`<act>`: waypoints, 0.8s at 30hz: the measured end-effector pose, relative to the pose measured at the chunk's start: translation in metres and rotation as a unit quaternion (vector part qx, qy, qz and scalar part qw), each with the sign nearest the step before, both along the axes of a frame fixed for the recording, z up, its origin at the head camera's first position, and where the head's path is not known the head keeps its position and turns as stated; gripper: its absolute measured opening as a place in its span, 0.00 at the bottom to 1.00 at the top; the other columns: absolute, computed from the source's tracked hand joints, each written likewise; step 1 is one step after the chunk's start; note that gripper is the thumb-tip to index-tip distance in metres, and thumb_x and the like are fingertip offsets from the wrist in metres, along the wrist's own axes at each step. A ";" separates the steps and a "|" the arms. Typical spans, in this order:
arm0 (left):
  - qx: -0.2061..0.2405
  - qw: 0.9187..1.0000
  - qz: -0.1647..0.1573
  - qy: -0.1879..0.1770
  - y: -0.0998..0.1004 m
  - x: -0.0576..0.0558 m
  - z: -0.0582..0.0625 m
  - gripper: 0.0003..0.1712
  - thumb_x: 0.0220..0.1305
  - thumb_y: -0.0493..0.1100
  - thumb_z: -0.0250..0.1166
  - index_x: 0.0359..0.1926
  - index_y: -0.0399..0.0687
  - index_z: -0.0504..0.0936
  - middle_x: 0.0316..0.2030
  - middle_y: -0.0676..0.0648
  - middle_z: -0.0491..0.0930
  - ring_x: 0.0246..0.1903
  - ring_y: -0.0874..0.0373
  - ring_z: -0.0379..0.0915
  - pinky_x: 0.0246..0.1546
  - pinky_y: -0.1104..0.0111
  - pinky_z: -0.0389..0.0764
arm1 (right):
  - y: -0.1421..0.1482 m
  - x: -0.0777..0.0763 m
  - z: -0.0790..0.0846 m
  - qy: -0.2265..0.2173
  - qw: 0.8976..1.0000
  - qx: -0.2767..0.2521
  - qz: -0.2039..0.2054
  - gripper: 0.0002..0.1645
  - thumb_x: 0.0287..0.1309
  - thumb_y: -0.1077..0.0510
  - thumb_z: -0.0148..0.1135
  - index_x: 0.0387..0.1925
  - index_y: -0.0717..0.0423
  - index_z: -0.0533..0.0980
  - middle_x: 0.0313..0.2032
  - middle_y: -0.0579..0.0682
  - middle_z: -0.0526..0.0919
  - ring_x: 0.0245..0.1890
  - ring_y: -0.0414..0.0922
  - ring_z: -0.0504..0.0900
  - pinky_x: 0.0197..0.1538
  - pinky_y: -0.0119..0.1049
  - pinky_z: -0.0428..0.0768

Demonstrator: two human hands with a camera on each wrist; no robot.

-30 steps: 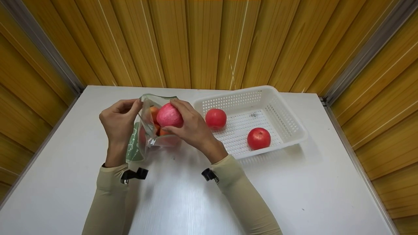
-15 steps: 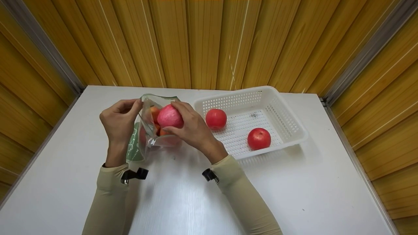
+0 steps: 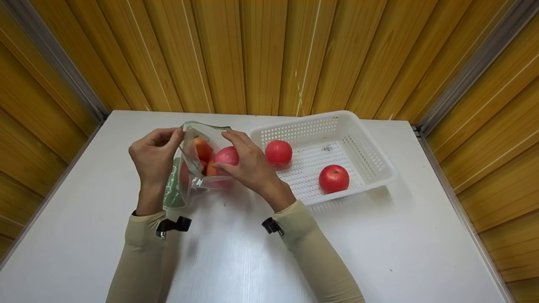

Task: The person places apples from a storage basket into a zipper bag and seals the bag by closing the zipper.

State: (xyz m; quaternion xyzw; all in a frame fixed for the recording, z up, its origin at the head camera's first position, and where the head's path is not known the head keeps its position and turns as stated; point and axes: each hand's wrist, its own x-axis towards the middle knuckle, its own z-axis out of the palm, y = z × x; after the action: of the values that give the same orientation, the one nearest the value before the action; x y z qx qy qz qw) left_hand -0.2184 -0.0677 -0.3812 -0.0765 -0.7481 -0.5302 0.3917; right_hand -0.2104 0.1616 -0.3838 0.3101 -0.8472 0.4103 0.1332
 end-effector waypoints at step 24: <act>0.006 1.000 0.011 -0.001 -0.006 -0.002 -0.001 0.05 0.66 0.35 0.72 0.36 0.36 0.93 0.32 0.45 0.91 0.27 0.57 0.86 0.34 0.74 0.85 | 0.025 -0.010 -0.008 -0.019 0.995 -0.030 -0.094 0.29 0.62 0.66 0.75 0.63 0.70 0.78 0.55 0.65 0.86 0.51 0.59 0.88 0.53 0.50 0.87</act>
State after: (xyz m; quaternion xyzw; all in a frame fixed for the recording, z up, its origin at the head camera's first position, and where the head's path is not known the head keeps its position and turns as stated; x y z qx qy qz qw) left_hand -0.2203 -0.0738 -0.3819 -0.0652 -0.7464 -0.5303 0.3968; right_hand -0.2207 0.1870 -0.3919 0.2172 -0.8620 0.4273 0.1648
